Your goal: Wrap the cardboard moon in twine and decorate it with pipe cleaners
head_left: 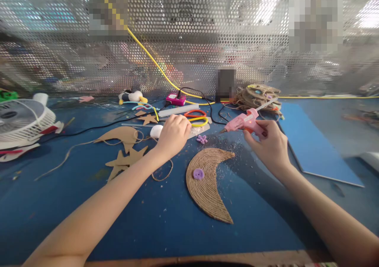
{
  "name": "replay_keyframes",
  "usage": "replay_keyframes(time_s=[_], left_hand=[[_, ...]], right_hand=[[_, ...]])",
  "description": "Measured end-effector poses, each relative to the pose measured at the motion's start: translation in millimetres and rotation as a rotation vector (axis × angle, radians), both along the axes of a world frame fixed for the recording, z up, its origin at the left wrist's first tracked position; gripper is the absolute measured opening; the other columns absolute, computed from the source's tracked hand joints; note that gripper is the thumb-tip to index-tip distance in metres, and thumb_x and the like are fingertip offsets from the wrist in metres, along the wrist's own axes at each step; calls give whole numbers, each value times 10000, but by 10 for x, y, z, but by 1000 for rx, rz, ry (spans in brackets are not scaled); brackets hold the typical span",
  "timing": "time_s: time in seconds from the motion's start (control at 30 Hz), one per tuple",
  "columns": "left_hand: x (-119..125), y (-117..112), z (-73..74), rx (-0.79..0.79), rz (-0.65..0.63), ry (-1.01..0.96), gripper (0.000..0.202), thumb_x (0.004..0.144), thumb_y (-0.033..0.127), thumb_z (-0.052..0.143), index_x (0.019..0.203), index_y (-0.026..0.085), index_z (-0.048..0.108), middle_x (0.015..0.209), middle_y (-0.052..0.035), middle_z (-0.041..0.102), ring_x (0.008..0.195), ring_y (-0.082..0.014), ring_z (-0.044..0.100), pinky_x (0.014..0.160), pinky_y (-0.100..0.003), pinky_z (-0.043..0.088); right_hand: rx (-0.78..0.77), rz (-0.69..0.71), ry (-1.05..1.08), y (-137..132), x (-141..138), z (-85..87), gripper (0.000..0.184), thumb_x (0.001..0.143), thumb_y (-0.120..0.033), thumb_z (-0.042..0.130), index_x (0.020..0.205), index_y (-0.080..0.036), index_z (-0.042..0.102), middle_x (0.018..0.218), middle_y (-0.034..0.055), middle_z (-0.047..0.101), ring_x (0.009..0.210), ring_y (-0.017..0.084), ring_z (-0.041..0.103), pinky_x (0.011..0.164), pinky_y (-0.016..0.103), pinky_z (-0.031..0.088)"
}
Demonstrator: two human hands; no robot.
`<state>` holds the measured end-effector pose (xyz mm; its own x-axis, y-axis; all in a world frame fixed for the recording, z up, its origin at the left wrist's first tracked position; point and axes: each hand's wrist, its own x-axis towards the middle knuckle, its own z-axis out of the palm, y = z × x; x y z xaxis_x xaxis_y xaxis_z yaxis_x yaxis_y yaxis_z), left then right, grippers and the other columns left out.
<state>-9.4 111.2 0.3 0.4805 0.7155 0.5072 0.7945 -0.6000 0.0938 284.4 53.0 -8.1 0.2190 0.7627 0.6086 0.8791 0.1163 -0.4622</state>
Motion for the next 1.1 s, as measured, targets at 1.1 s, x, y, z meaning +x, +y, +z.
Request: replay_keyframes(time_s=[1.1], left_hand=[[295,-252,-84,-239,15,59,332,948,429,538,885,157,716,986,-138,699,849,-262,664,612,-344,502]], right_hand=[[-31,-9,192,83,178,6,361,722,-485,683,922,-194,605,801,59,679,690,201,594,646,341,460]])
